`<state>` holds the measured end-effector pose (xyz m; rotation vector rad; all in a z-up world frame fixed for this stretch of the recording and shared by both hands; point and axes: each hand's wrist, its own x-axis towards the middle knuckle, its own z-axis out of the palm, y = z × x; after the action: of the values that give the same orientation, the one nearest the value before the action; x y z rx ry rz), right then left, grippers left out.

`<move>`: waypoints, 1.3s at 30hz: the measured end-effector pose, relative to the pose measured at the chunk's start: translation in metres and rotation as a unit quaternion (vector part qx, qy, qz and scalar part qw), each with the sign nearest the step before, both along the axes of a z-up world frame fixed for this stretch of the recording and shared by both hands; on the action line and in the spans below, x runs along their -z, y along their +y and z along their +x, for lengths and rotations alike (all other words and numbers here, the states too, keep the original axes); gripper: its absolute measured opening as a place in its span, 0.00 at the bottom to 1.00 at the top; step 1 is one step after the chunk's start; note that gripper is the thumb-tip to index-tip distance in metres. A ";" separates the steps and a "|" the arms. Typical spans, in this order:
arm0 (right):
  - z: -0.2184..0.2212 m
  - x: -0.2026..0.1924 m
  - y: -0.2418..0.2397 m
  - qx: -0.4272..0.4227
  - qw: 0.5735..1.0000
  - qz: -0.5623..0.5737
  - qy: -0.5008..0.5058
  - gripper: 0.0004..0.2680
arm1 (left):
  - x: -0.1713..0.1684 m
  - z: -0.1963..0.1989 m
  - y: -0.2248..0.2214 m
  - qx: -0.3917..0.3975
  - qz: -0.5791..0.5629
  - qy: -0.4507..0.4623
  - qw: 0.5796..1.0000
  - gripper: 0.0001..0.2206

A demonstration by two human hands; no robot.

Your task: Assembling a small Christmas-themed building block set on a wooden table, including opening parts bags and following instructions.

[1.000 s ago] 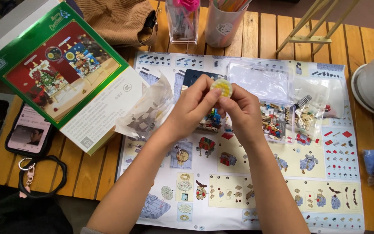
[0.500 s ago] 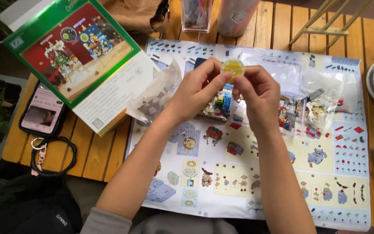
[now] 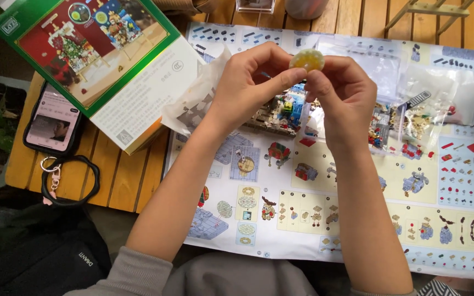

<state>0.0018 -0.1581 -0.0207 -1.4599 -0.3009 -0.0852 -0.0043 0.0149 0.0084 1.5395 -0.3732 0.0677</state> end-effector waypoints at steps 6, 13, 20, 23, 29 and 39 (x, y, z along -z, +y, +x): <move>-0.001 0.002 0.000 -0.010 1.000 0.006 0.001 0.05 | 0.000 -0.001 0.000 0.009 -0.040 -0.002 0.999 0.08; -0.004 -0.002 -0.002 0.035 0.999 -0.036 -0.009 0.07 | 0.001 -0.001 -0.007 -0.050 0.035 -0.151 0.987 0.08; 0.002 0.012 -0.003 -0.005 0.997 0.074 0.020 0.05 | 0.000 -0.007 -0.010 -0.066 0.016 -0.133 0.989 0.08; 0.002 0.012 -0.004 -0.003 0.998 0.063 0.010 0.05 | 0.004 -0.008 -0.009 -0.035 -0.012 -0.131 0.991 0.07; 0.004 0.008 -0.003 -0.013 0.999 0.043 0.012 0.06 | 0.013 -0.002 -0.011 -0.033 0.029 -0.122 0.992 0.06; 0.013 0.023 -0.006 0.029 0.999 0.018 -0.008 0.06 | 0.032 0.002 -0.021 -0.045 0.046 -0.068 0.996 0.08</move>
<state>0.0146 -0.1638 -0.0434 -1.4321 -0.2700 -0.1487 -0.0022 -0.0059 -0.0236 1.6474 -0.4180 0.2294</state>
